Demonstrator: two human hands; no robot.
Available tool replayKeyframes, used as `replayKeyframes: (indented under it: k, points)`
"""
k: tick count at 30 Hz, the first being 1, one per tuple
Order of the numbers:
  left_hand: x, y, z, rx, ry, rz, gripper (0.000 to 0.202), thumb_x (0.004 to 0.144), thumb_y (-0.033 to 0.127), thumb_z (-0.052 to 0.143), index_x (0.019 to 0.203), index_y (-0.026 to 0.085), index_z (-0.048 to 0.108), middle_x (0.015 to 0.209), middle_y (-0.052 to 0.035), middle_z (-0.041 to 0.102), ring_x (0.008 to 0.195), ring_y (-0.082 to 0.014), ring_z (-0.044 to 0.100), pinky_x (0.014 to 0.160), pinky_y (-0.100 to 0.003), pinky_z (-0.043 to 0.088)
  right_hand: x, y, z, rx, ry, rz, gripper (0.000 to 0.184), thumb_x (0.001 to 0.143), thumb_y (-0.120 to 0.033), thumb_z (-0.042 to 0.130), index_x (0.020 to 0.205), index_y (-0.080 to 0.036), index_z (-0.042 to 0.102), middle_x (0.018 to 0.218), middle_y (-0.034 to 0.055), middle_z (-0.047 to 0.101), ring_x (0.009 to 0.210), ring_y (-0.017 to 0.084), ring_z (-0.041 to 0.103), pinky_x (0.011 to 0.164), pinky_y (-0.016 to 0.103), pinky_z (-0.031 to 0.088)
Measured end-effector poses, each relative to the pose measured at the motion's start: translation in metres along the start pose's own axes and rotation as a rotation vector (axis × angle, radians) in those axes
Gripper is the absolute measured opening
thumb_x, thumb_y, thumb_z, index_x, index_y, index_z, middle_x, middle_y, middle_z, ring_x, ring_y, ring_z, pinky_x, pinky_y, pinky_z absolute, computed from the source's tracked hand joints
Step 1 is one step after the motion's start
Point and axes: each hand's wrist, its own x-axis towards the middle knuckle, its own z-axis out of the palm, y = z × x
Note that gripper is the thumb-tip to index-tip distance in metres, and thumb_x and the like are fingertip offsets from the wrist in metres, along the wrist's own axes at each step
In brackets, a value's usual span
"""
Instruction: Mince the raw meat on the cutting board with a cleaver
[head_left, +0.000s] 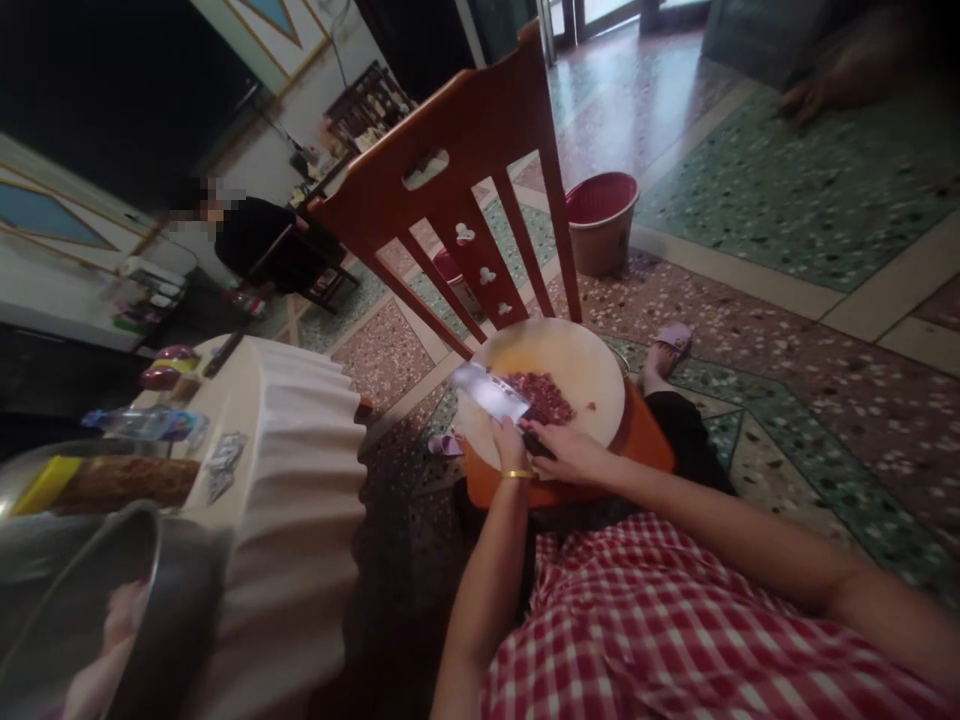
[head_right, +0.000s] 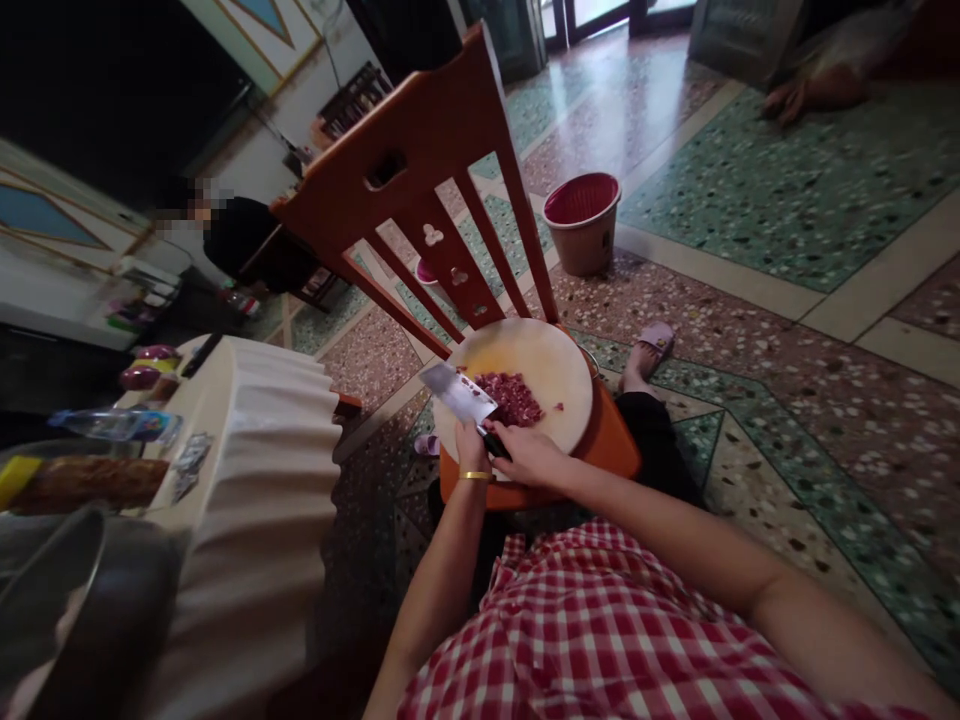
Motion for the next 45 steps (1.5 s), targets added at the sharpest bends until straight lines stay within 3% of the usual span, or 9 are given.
replayKeyframes:
  k: [5,9,14,17,23,28,33,41,45]
  points:
    - [-0.025,-0.009,0.013,-0.051,-0.156,-0.069,0.027,0.076,0.030,0.043,0.098,0.016,0.048,0.076,-0.0013,0.060,0.060,-0.0086,0.055,0.056,-0.020,0.043,0.010,-0.002,-0.014,-0.289,-0.080,0.222,0.038,0.077,-0.017,0.043,0.115,-0.016,0.042,0.097,0.0131,0.059,0.087,0.024,0.057,0.069,0.031,0.039]
    - [-0.031,-0.005,-0.015,0.114,-0.299,0.012,0.032,0.077,0.040,0.044,0.093,0.015,0.056,0.074,-0.0042,0.061,0.057,-0.0091,0.054,0.050,-0.018,0.039,0.010,0.024,-0.034,-0.359,-0.082,0.165,0.029,0.081,-0.029,0.041,0.109,-0.023,0.048,0.094,0.0073,0.063,0.083,0.022,0.058,0.065,0.028,0.038]
    - [-0.020,-0.019,-0.082,0.194,0.010,0.158,0.034,0.079,0.040,0.041,0.086,0.012,0.059,0.067,-0.0022,0.057,0.052,-0.0069,0.049,0.046,-0.017,0.036,-0.010,0.056,-0.048,-0.371,-0.187,0.037,0.023,0.082,-0.030,0.041,0.099,-0.025,0.055,0.085,0.0043,0.065,0.075,0.019,0.059,0.057,0.025,0.034]
    - [-0.018,-0.039,-0.101,0.217,0.109,0.187,0.036,0.080,0.041,0.038,0.086,0.012,0.060,0.064,-0.0010,0.055,0.054,-0.0074,0.049,0.050,-0.018,0.038,-0.018,0.067,-0.043,-0.438,-0.290,-0.008,0.016,0.079,-0.029,0.045,0.087,-0.024,0.058,0.077,0.0045,0.065,0.070,0.019,0.060,0.054,0.025,0.032]
    - [-0.013,-0.055,-0.089,0.282,0.116,0.233,0.037,0.082,0.039,0.034,0.094,0.013,0.057,0.065,-0.0004,0.052,0.057,-0.0083,0.049,0.055,-0.019,0.041,0.005,0.072,-0.038,-0.459,-0.194,0.038,0.019,0.081,-0.025,0.045,0.095,-0.023,0.057,0.084,0.0073,0.065,0.076,0.020,0.060,0.060,0.026,0.036]
    - [-0.001,-0.046,-0.082,0.354,0.111,0.326,0.031,0.082,0.034,0.034,0.091,0.016,0.058,0.070,-0.0016,0.055,0.065,-0.0104,0.052,0.061,-0.020,0.043,0.015,0.045,-0.047,-0.285,-0.041,0.063,0.025,0.083,-0.030,0.042,0.103,-0.019,0.052,0.087,0.0073,0.065,0.077,0.020,0.059,0.065,0.027,0.040]
    - [0.004,-0.054,-0.076,0.373,0.086,0.365,0.031,0.083,0.031,0.034,0.091,0.014,0.059,0.070,-0.0026,0.056,0.064,-0.0112,0.052,0.062,-0.022,0.042,0.009,-0.002,-0.041,-0.075,0.203,-0.122,0.051,0.086,-0.025,0.030,0.135,-0.015,0.019,0.126,0.0122,0.046,0.110,0.020,0.047,0.086,0.032,0.039]
    - [0.004,-0.068,-0.070,0.471,0.010,0.419,0.027,0.083,0.024,0.035,0.090,0.016,0.059,0.081,-0.0062,0.062,0.077,-0.0143,0.056,0.073,-0.026,0.043,0.035,0.007,0.002,-0.139,-0.061,0.126,0.052,0.087,-0.025,0.028,0.137,-0.014,0.020,0.099,0.0133,0.063,0.086,0.024,0.061,0.076,0.037,0.045]
    - [0.005,-0.068,-0.072,0.509,-0.025,0.439,0.026,0.083,0.023,0.034,0.091,0.017,0.058,0.086,-0.0062,0.062,0.082,-0.0147,0.056,0.077,-0.027,0.043,0.035,-0.004,-0.012,-0.052,0.122,-0.045,0.055,0.088,-0.027,0.028,0.139,-0.019,0.011,0.125,0.0108,0.048,0.108,0.022,0.050,0.086,0.034,0.042]
